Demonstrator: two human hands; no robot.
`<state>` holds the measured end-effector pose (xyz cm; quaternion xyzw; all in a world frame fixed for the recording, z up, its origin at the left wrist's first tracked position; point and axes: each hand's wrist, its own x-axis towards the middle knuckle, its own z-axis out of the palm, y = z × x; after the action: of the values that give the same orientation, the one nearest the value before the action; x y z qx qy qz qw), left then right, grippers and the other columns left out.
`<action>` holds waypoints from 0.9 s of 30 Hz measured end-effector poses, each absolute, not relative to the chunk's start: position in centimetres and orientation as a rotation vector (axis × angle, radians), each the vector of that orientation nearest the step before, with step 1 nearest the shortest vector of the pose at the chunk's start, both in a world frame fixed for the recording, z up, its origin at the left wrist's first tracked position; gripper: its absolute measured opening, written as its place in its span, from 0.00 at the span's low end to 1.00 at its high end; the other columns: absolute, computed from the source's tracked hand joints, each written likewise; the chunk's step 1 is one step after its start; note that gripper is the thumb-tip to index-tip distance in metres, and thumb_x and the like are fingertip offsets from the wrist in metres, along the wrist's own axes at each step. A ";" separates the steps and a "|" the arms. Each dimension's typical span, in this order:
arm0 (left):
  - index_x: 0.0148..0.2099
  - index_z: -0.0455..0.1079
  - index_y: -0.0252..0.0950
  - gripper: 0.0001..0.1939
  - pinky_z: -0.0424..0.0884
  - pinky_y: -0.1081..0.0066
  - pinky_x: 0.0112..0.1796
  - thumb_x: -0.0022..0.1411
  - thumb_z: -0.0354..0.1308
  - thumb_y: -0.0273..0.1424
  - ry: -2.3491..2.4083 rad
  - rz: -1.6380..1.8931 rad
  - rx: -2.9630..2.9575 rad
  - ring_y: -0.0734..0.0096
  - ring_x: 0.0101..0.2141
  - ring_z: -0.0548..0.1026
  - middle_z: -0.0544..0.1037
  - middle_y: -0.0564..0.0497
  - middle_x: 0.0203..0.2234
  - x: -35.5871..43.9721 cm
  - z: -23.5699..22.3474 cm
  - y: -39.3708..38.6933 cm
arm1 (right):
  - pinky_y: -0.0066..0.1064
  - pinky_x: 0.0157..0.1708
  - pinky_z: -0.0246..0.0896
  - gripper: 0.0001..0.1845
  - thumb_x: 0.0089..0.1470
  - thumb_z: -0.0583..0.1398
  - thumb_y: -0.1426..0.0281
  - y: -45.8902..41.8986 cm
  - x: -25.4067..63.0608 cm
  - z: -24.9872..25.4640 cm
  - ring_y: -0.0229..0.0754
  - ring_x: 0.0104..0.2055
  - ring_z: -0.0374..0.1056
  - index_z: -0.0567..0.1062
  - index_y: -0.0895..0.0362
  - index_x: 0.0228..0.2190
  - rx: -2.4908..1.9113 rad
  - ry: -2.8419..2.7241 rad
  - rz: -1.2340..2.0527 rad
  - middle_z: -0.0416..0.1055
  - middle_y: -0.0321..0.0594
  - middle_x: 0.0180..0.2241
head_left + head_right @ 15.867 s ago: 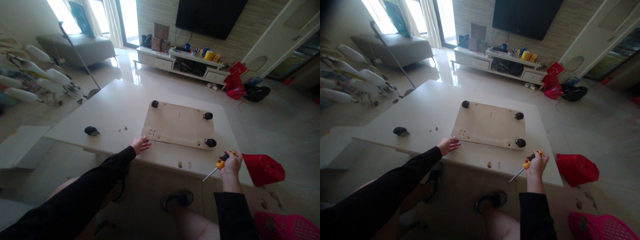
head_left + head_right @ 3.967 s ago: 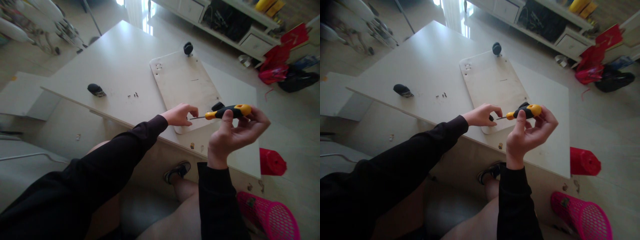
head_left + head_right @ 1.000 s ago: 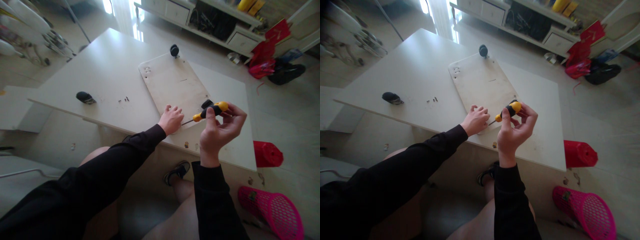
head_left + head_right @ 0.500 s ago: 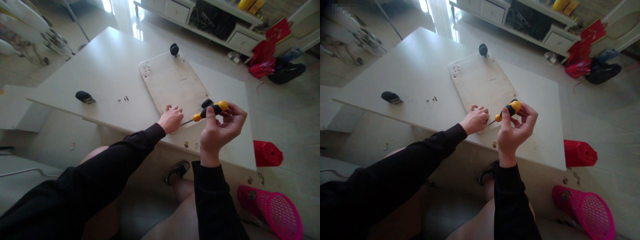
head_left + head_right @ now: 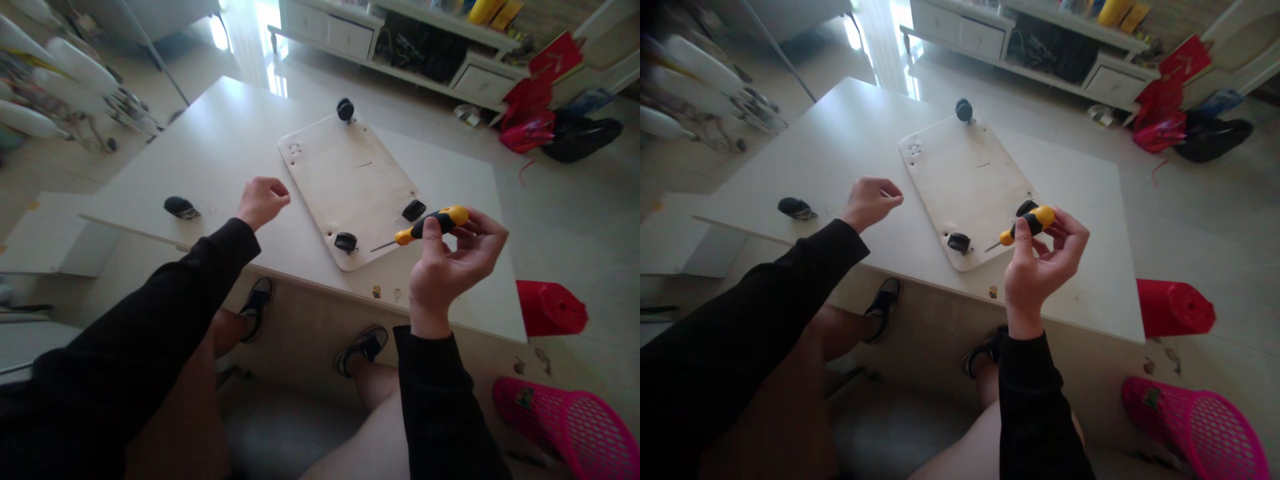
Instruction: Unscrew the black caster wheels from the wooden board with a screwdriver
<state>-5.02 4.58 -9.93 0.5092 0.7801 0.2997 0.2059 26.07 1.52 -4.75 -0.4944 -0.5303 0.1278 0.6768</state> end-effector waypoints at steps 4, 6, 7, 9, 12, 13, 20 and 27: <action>0.41 0.81 0.32 0.06 0.64 0.69 0.39 0.67 0.66 0.30 2.318 0.678 1.297 0.73 0.33 0.70 0.74 0.57 0.23 -10.2 -10.5 2.3 | 0.35 0.35 0.78 0.22 0.49 0.72 0.65 1.5 26.0 -4.6 0.45 0.46 0.76 0.74 0.53 0.45 -1.109 -1.169 0.308 0.74 0.41 0.46; 0.40 0.80 0.31 0.05 0.62 0.70 0.38 0.67 0.65 0.29 2.336 0.630 1.282 0.73 0.32 0.69 0.72 0.58 0.21 -11.6 -11.1 1.5 | 0.34 0.34 0.78 0.22 0.48 0.73 0.66 1.6 25.9 -4.6 0.45 0.46 0.76 0.75 0.53 0.44 -1.094 -1.156 0.320 0.74 0.41 0.45; 0.39 0.80 0.31 0.05 0.62 0.70 0.38 0.67 0.65 0.28 2.337 0.611 1.280 0.73 0.32 0.69 0.72 0.59 0.21 -12.0 -11.5 1.3 | 0.34 0.34 0.77 0.22 0.48 0.73 0.66 1.6 25.8 -4.7 0.45 0.46 0.76 0.75 0.53 0.44 -1.092 -1.153 0.324 0.74 0.41 0.45; 0.38 0.80 0.32 0.06 0.62 0.69 0.38 0.67 0.66 0.29 2.327 0.587 1.282 0.73 0.32 0.70 0.73 0.58 0.21 -12.5 -12.2 1.2 | 0.34 0.33 0.77 0.22 0.48 0.73 0.66 1.8 25.7 -4.8 0.45 0.46 0.76 0.76 0.53 0.44 -1.101 -1.153 0.323 0.74 0.41 0.45; 0.35 0.80 0.34 0.07 0.63 0.67 0.37 0.63 0.69 0.32 2.315 0.555 1.250 0.70 0.30 0.71 0.73 0.56 0.20 -12.8 -13.1 1.5 | 0.35 0.33 0.78 0.22 0.47 0.73 0.65 1.9 25.5 -5.0 0.46 0.46 0.75 0.76 0.53 0.44 -1.120 -1.161 0.320 0.74 0.42 0.45; 0.34 0.81 0.35 0.07 0.63 0.66 0.37 0.61 0.70 0.33 2.323 0.547 1.230 0.68 0.30 0.72 0.74 0.55 0.19 -12.8 -13.2 1.7 | 0.35 0.34 0.78 0.23 0.47 0.73 0.65 1.9 25.5 -5.1 0.46 0.46 0.75 0.76 0.53 0.44 -1.123 -1.161 0.324 0.74 0.42 0.45; 0.35 0.82 0.37 0.04 0.67 0.66 0.36 0.59 0.66 0.31 2.317 0.658 1.326 0.63 0.33 0.77 0.82 0.47 0.27 -10.8 -11.3 2.2 | 0.34 0.34 0.76 0.23 0.46 0.73 0.67 1.9 25.1 -4.9 0.44 0.45 0.74 0.76 0.54 0.44 -1.105 -1.153 0.347 0.74 0.41 0.44; 0.31 0.81 0.34 0.09 0.67 0.70 0.27 0.60 0.67 0.35 1.563 0.588 1.429 0.71 0.24 0.74 0.80 0.48 0.23 -1.1 -9.6 1.3 | 0.30 0.31 0.73 0.23 0.47 0.72 0.65 1.7 24.4 -5.1 0.41 0.43 0.74 0.75 0.54 0.45 -1.120 -1.172 0.354 0.74 0.39 0.43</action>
<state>-1.15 1.26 -9.57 0.5791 0.6334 0.2381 0.4546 24.36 1.72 -5.15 -0.4979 -0.5209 0.1574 0.6753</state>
